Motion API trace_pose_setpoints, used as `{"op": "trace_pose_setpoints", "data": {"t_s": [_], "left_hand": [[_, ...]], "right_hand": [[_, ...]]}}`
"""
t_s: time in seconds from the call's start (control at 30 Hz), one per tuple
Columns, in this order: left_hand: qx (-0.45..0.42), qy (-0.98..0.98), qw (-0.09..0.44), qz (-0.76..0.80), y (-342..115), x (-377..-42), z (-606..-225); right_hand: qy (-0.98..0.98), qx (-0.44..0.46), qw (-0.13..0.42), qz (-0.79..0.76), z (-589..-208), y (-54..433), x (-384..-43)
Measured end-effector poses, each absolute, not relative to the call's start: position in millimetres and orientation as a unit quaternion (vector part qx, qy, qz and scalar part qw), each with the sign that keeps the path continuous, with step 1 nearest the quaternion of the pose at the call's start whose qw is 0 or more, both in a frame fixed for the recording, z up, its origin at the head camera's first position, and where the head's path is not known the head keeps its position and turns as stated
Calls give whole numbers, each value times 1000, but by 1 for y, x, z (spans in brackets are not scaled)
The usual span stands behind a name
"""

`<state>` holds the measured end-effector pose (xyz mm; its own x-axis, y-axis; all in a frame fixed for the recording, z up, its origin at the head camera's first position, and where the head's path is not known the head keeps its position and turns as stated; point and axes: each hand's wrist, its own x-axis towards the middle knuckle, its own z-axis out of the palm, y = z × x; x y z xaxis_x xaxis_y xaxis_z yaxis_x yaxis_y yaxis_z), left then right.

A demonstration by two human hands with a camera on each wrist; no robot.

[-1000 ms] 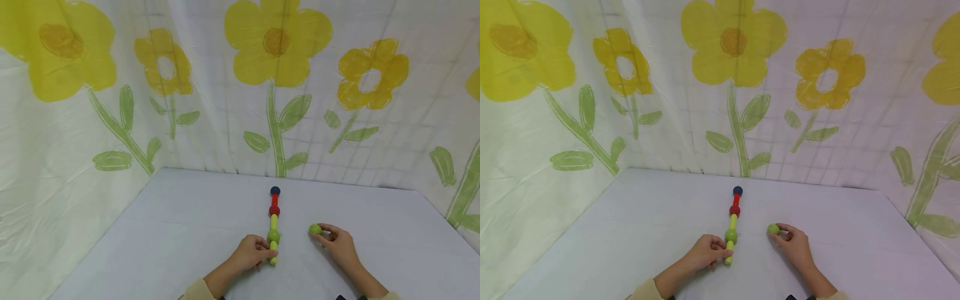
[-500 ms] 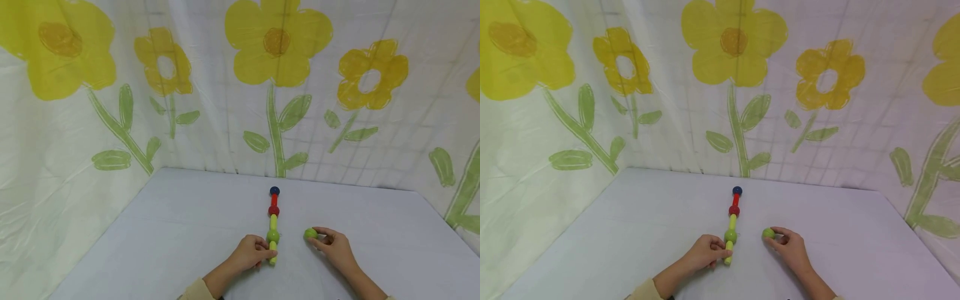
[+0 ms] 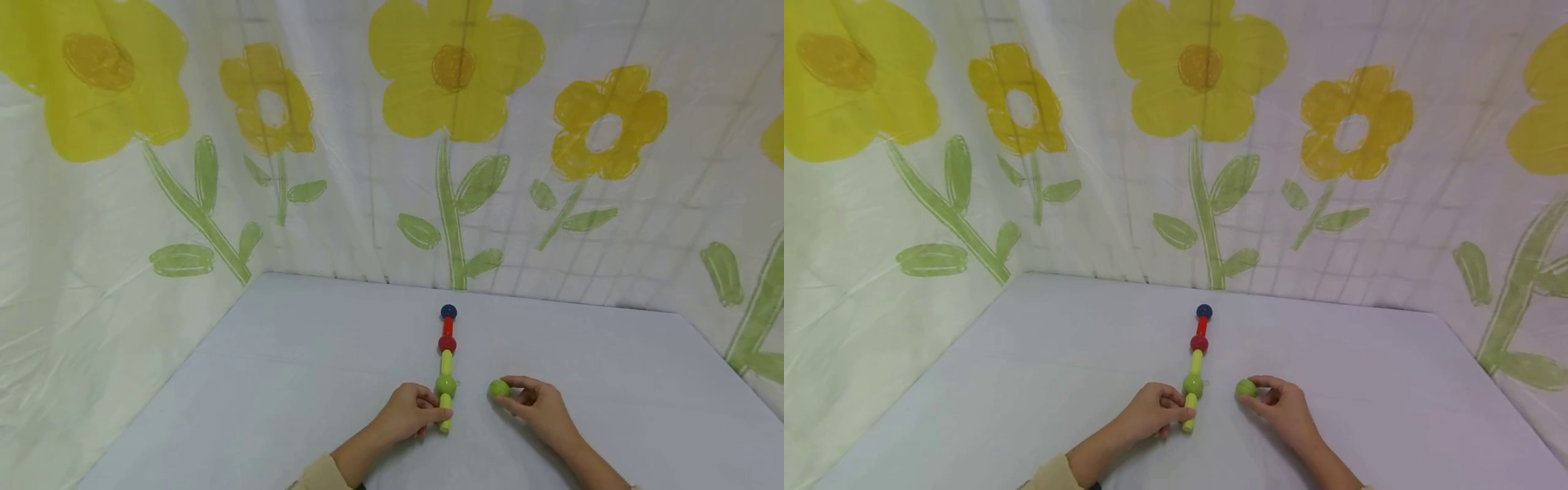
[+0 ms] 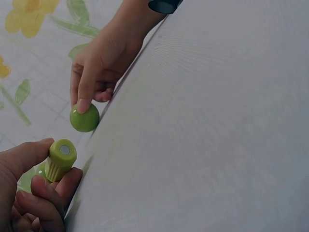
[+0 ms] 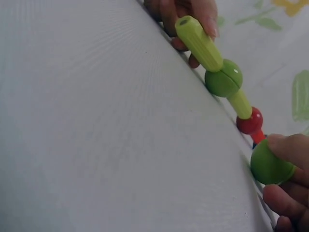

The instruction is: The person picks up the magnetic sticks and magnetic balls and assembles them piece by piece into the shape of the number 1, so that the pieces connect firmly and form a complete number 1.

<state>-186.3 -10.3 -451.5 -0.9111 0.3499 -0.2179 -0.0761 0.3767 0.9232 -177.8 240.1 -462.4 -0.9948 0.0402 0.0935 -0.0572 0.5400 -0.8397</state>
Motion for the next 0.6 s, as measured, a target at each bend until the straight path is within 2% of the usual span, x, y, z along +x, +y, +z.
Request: {"op": "trace_pose_setpoints", "data": {"t_s": [0.2, 0.6], "left_hand": [[83, 809, 195, 548, -10, -186, -451], [86, 809, 190, 549, -10, -186, -452]], "right_hand": [[-877, 30, 30, 479, -462, 235, -175], [-873, 92, 47, 477, -462, 229, -169]]}}
